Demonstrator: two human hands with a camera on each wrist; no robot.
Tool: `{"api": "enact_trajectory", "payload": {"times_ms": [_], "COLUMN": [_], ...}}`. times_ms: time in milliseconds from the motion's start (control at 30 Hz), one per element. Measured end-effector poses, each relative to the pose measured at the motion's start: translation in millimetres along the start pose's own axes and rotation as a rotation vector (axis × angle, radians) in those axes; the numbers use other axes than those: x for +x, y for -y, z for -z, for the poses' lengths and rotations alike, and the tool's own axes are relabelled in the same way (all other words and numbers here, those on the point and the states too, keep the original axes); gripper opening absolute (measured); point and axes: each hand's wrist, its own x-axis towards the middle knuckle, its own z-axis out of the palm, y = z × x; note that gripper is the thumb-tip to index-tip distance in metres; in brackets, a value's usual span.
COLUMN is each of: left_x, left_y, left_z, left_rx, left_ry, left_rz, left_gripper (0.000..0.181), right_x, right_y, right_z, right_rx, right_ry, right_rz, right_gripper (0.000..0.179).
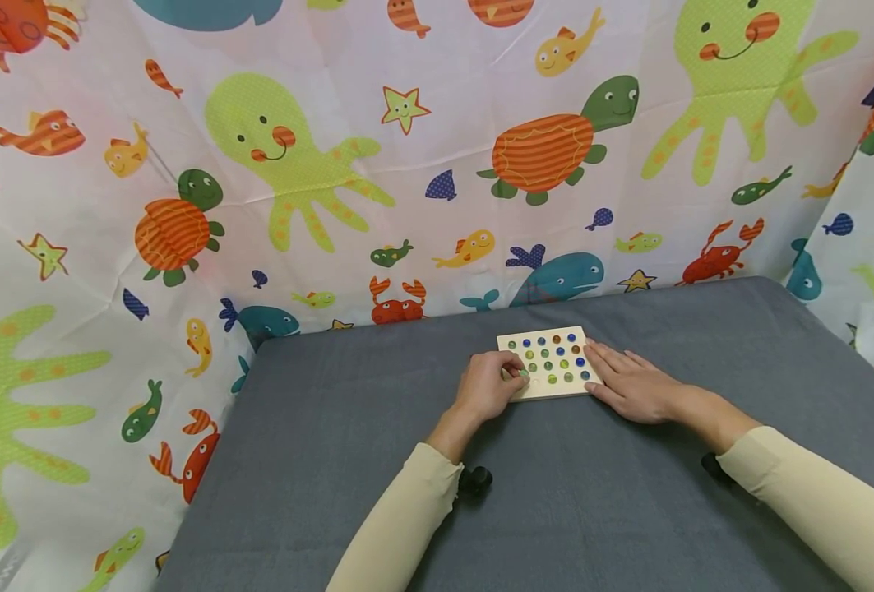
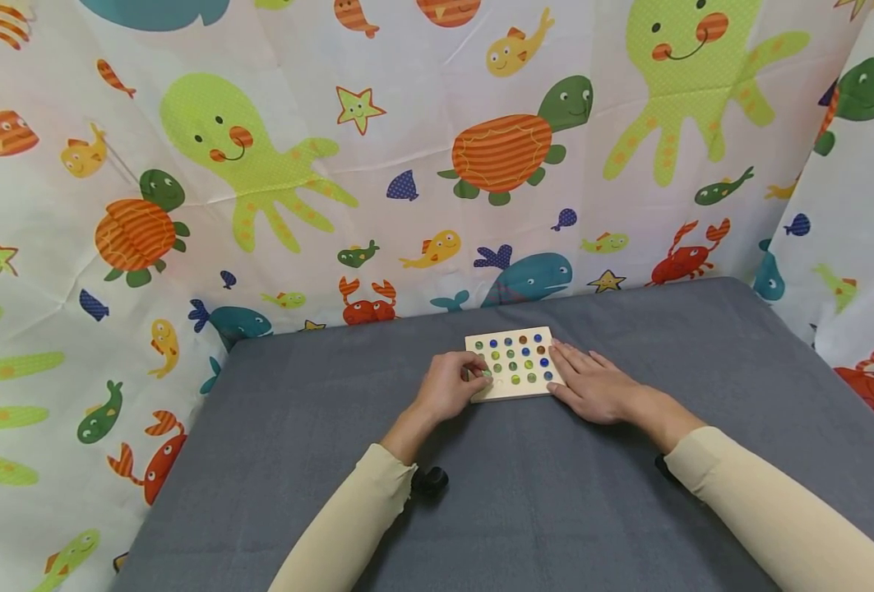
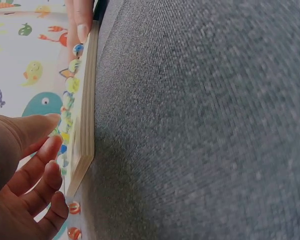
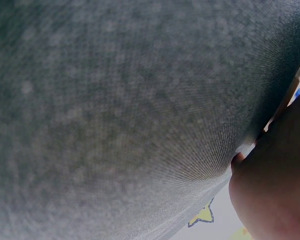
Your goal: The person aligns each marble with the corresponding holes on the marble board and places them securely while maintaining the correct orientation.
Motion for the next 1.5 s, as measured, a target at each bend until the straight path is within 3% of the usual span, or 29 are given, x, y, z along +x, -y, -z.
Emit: {"api": "enact_trajectory", "payload": {"times_ms": [267, 433, 633, 867, 1167, 1500], "left_x": [1.7, 2.8, 3.5, 4.7, 4.4, 1.3], "left_y": [-1.3, -1.6, -2.5, -4.2, -4.4, -5.4], "left_z": [-7.8, -11.6, -14.1, -15.2, -17.0, -17.0], "left_rx": [0.003, 0.015, 0.032, 0.043, 0.049, 0.046], "left_ry": [0.028, 0.028, 0.022, 0.016, 0.015, 0.024], "left_rz": [0.013, 0.014, 0.016, 0.017, 0.016, 0.001], "left_gripper": [0.013, 0.011, 0.010, 0.012, 0.011, 0.013], "right_x": [4.3, 7.5, 7.3, 11.0, 5.7, 10.2], "right_y": [-13, -21, -22, -25, -16, -25], "right_z": [-11, -17, -18, -19, -12, -20], "right_rx": [0.061, 0.031, 0.035, -0.009, 0.036, -0.005], "right_ry": [-0.051, -0.040, -0.053, -0.022, -0.052, -0.019], "right_rz": [0.041, 0.033, 0.046, 0.005, 0.038, 0.006], "right_gripper": [0.074, 0.077, 0.077, 0.077, 0.076, 0.080]}}
